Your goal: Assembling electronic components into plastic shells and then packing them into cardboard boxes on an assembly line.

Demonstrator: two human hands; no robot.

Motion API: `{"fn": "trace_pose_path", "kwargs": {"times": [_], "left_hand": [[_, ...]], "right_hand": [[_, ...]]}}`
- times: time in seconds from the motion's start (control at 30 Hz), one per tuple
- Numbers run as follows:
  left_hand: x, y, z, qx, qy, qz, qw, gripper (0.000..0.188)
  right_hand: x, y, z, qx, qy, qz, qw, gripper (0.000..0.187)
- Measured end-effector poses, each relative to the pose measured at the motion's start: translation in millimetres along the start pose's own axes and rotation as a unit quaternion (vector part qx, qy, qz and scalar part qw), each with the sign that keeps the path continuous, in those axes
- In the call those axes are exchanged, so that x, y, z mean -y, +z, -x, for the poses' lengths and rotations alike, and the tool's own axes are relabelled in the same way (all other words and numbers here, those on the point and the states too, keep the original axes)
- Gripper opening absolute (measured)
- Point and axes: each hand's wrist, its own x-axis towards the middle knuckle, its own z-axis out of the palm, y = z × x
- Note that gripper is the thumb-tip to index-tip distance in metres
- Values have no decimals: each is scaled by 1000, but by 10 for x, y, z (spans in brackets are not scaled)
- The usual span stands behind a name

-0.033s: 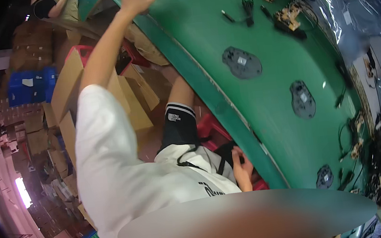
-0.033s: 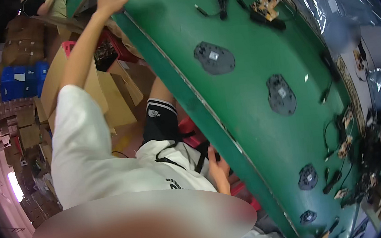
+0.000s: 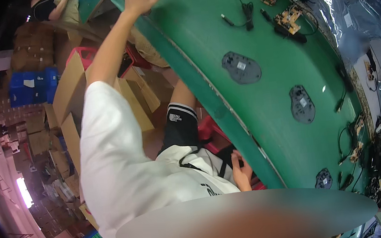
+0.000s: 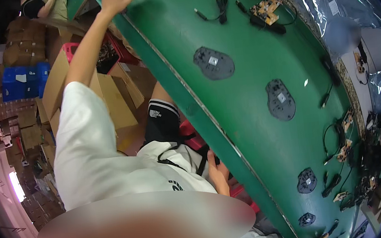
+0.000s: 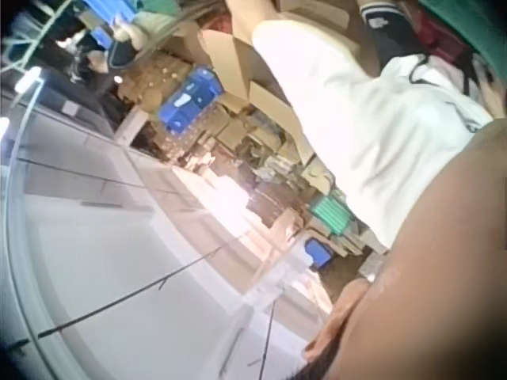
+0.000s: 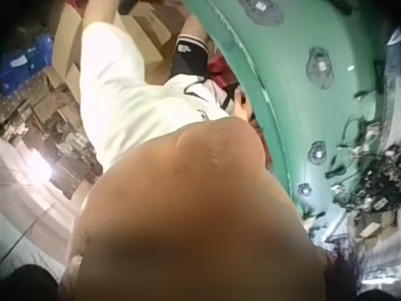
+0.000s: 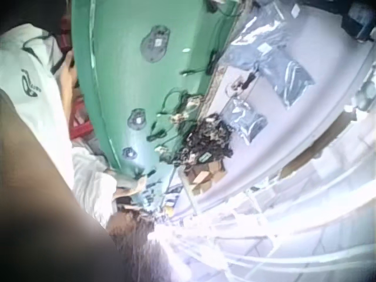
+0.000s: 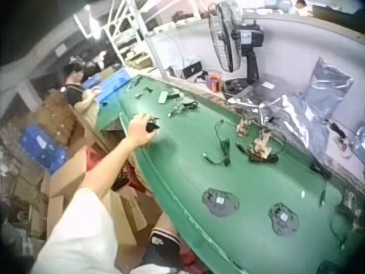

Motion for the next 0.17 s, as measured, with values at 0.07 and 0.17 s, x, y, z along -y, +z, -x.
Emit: {"fn": "trace_pose_path", "kwargs": {"times": [0.07,0.17], "left_hand": [[44,467,-81,17,11,5,1000,55],[63,685,-130,99,-10,37,994,69]], "right_hand": [[121,-44,67,1,78,-35,996,23],[452,-56,64,-16,100,24,995,24]]}}
